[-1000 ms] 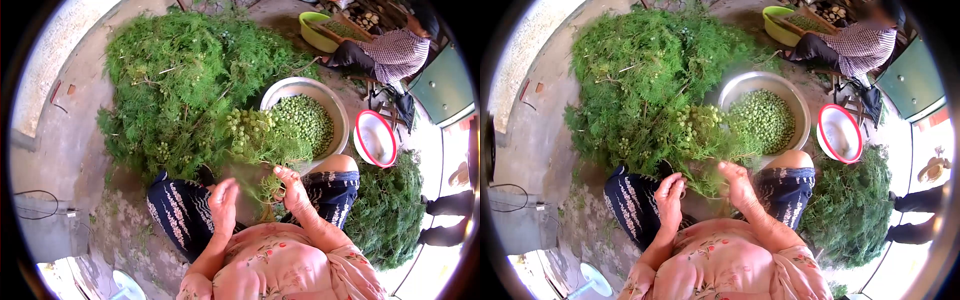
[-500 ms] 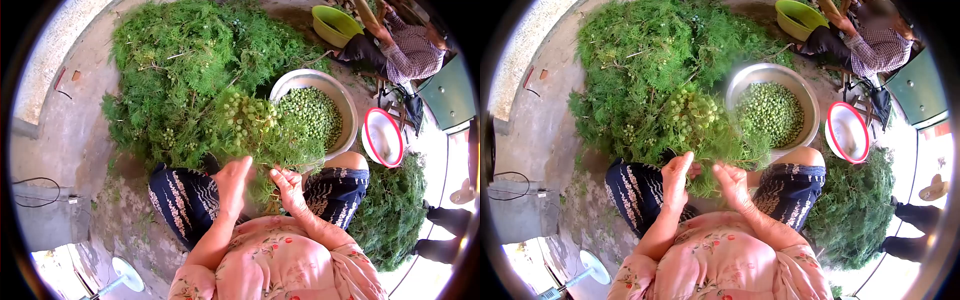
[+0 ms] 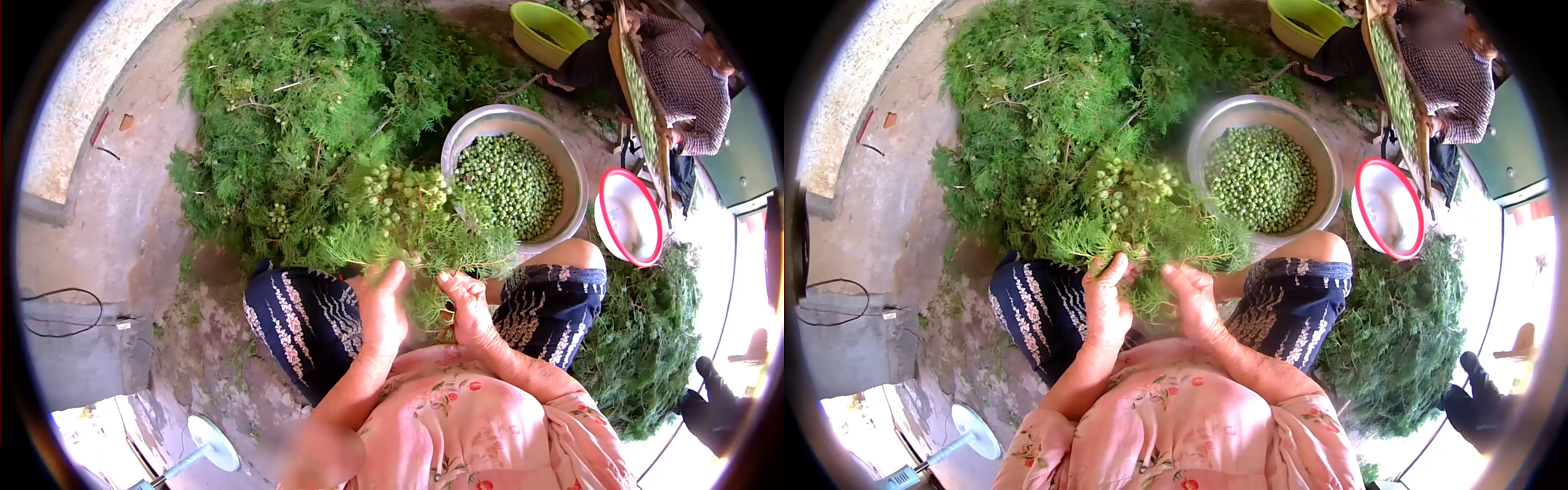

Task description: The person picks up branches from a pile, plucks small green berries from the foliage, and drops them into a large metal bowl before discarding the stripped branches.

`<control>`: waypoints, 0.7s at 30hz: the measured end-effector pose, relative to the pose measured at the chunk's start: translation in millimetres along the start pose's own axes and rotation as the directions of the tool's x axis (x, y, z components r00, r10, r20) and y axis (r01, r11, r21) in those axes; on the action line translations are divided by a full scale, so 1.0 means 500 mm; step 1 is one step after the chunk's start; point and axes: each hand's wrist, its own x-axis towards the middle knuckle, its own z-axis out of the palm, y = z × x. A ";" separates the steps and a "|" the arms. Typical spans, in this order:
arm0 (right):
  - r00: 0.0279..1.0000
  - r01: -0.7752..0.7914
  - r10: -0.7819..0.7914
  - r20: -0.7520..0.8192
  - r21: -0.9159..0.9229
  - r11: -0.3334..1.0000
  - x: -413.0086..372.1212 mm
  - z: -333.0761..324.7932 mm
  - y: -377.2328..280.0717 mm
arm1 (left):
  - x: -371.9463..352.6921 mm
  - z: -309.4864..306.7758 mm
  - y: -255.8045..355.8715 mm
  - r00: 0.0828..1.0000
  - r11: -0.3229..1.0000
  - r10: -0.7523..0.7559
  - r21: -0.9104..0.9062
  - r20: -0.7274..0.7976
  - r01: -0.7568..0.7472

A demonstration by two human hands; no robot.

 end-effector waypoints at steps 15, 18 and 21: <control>0.992 0.129 -0.128 0.020 -0.086 0.988 0.023 -0.025 0.045 | 0.023 -0.029 -0.028 0.999 0.955 -0.031 0.296 0.030 0.021; 0.986 0.163 -0.156 0.051 -0.160 0.974 0.030 -0.028 0.057 | 0.028 -0.057 -0.069 0.963 0.866 0.254 0.422 0.090 -0.268; 0.995 0.098 -0.097 0.014 -0.099 0.990 0.027 -0.023 0.051 | 0.018 -0.049 -0.042 0.981 0.930 0.123 0.326 0.153 -0.168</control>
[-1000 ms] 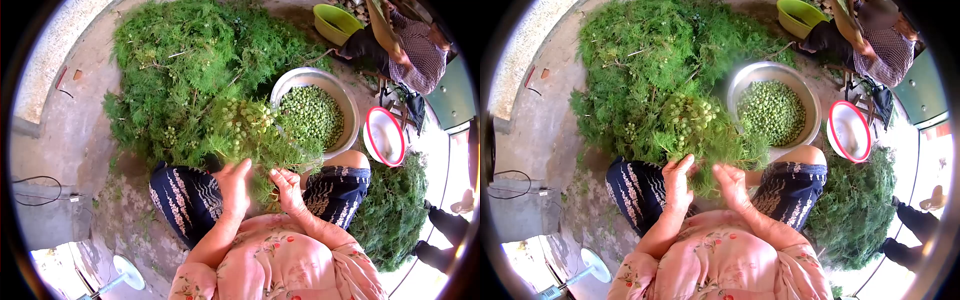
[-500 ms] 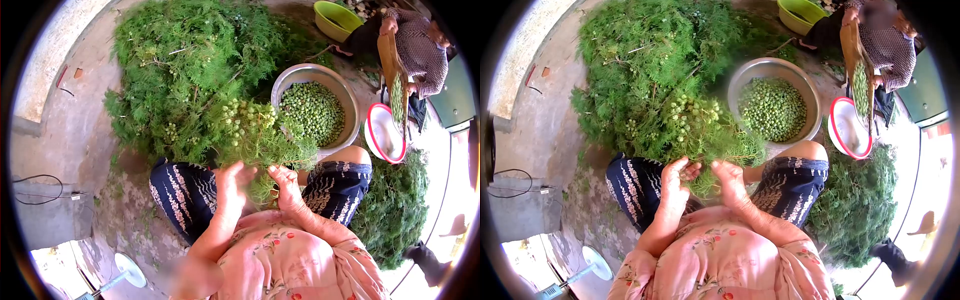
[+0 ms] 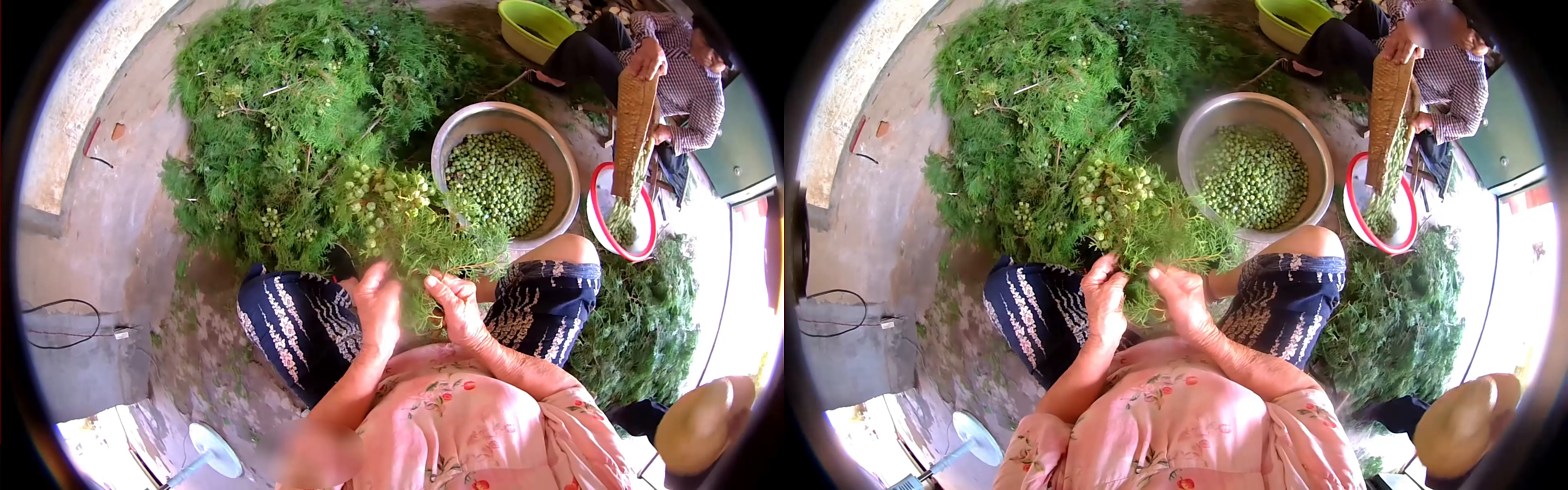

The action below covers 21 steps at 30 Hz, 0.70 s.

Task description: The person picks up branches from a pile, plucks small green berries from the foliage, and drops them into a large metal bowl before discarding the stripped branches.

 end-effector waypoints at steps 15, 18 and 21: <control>0.996 0.043 -0.041 0.074 -0.020 0.999 -0.002 -0.004 -0.015 | -0.010 0.028 0.068 0.989 0.997 -0.069 -0.029 -0.133 0.066; 0.954 0.270 -0.247 0.168 -0.137 0.953 0.014 -0.016 0.014 | -0.008 0.029 0.065 0.987 0.999 0.023 0.035 -0.161 -0.017; 0.865 0.498 -0.440 0.241 -0.308 0.811 0.017 -0.013 0.016 | -0.001 0.015 0.064 0.987 0.998 0.027 0.054 -0.161 -0.019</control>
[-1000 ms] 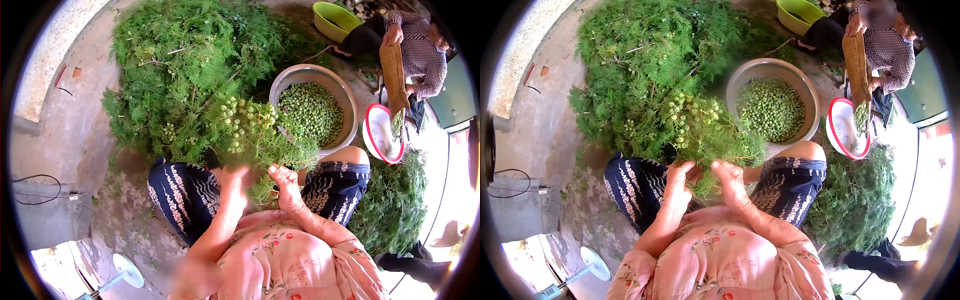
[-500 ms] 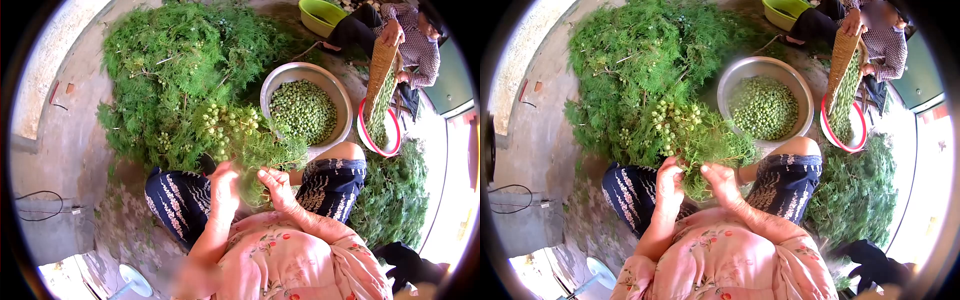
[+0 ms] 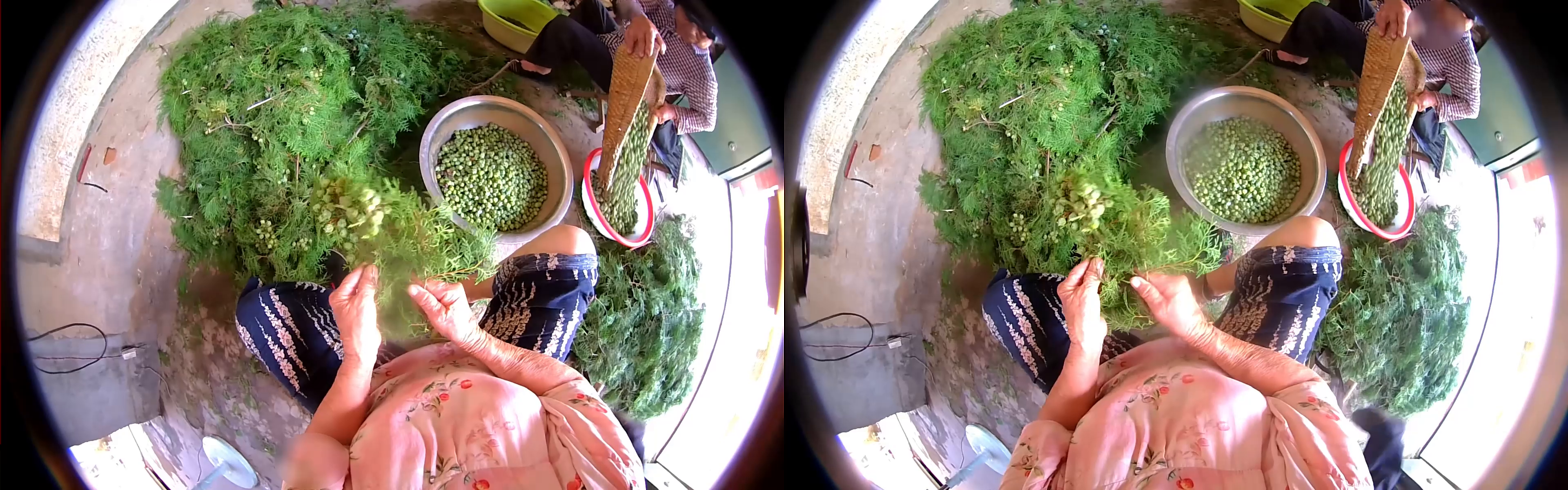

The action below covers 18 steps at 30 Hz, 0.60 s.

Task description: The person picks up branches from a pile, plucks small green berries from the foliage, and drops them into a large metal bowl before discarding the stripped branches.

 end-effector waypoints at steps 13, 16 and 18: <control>0.924 0.382 -0.265 0.275 -0.650 0.657 -0.018 0.046 -0.032 | 0.017 -0.055 -0.074 0.964 0.970 0.117 0.181 0.240 -0.163; 0.939 0.339 -0.239 0.247 -0.553 0.761 -0.019 0.047 -0.055 | 0.007 -0.055 -0.026 0.969 0.942 -0.057 0.335 0.240 -0.028; 0.941 0.325 -0.240 0.238 -0.441 0.836 -0.013 0.045 -0.059 | 0.025 -0.070 -0.038 0.943 0.993 -0.100 0.086 0.318 0.076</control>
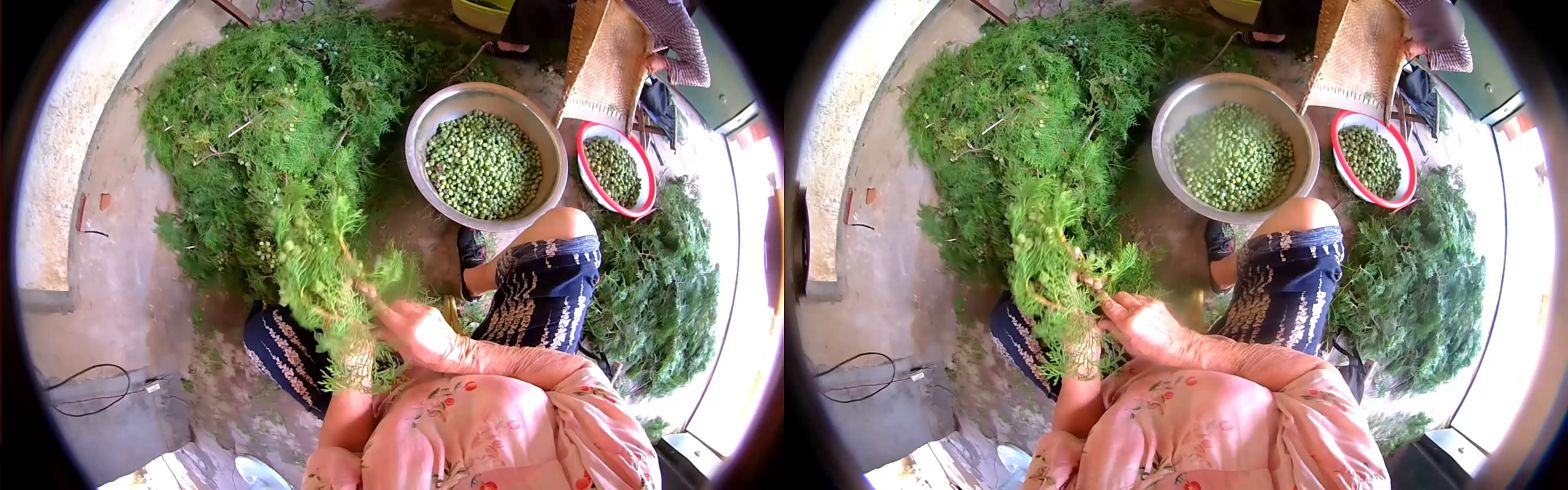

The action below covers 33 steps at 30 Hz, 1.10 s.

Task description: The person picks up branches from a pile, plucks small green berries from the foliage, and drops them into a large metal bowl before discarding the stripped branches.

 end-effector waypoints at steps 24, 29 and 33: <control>0.897 -0.410 0.300 0.325 0.866 0.287 0.067 -0.043 0.073 | 0.042 -0.038 -0.041 0.880 0.794 0.141 -0.583 0.453 0.173; 0.946 -0.302 0.286 0.154 0.740 0.601 0.066 -0.045 0.055 | 0.055 -0.069 -0.073 0.899 0.866 0.174 -0.497 0.402 0.054; 0.991 -0.034 0.075 -0.111 0.335 0.942 0.067 -0.044 0.049 | 0.055 -0.080 -0.059 0.880 0.878 0.144 -0.469 0.452 0.098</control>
